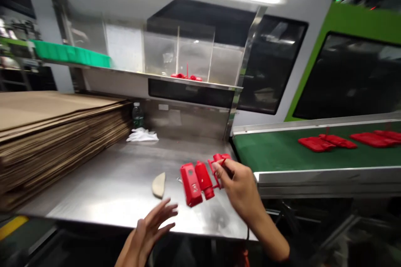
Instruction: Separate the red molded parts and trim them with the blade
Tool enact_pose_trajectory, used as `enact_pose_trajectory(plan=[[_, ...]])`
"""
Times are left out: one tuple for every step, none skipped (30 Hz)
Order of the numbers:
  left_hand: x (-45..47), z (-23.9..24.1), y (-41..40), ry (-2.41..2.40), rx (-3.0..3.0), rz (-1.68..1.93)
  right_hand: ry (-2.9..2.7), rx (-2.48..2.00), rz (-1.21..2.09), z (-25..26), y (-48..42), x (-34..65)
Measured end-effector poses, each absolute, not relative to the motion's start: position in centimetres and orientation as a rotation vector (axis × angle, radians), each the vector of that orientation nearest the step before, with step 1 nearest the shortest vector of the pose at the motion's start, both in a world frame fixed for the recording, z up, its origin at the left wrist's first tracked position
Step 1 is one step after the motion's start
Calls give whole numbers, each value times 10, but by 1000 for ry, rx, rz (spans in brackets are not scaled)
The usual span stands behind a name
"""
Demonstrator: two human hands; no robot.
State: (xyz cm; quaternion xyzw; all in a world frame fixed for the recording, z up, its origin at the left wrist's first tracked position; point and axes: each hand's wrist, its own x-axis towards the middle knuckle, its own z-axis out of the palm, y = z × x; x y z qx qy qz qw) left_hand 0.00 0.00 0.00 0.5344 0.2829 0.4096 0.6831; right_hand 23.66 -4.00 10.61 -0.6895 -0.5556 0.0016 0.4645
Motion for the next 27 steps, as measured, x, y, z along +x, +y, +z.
enact_pose_trajectory(plan=[[5,5,5,530,976,952,-1365,-1673,94,94,-44,216],[8,9,8,429,816,939,-1369,-1650,175,83,-47,198],[10,12,8,387,737,916,-1382,-1619,250,73,-50,185],[9,14,7,384,679,928,-1403,-1584,319,65,-52,176],[8,15,5,411,657,940,-1430,-1546,380,58,-53,172],[5,15,3,463,646,960,-1450,-1509,426,52,-55,172],[1,15,1,518,633,981,-1449,-1480,454,48,-56,175],[-4,15,-1,560,617,991,-1414,-1465,463,44,-57,181],[-8,14,-1,581,600,986,-1346,-1462,465,41,-58,188],[-11,13,-2,586,584,972,-1252,-1469,477,39,-60,195],[-14,13,-1,580,575,954,-1149,-1474,520,37,-61,201],[-16,13,-1,569,573,937,-1057,-1473,606,36,-62,205],[-17,14,0,552,574,921,-987,-1459,732,36,-63,206],[-18,14,0,539,574,911,-939,-1429,875,36,-63,206],[-18,15,0,528,571,904,-908,-1387,1011,37,-63,205],[-19,16,0,518,565,898,-883,-1339,1119,39,-63,203],[-19,17,0,506,557,889,-858,-1295,1191,40,-63,200],[-21,18,0,497,550,879,-833,-1258,1230,41,-63,198],[-22,18,0,489,546,866,-805,-1229,1248,42,-63,197],[-23,18,1,482,550,852,-778,-1206,1258,42,-63,196],[-25,19,1,477,557,844,-756,-1186,1267,42,-63,196],[-26,19,1,474,567,841,-740,-1167,1280,41,-64,196],[-27,20,1,473,578,840,-729,-1149,1293,41,-65,196],[-28,21,1,466,584,841,-720,-1131,1304,40,-65,196],[-28,23,0,452,584,843,-713,-1115,1315,39,-66,197],[-29,24,0,435,578,843,-709,-1098,1328,38,-66,197],[-29,26,-1,419,569,840,-705,-1083,1341,37,-66,198]])
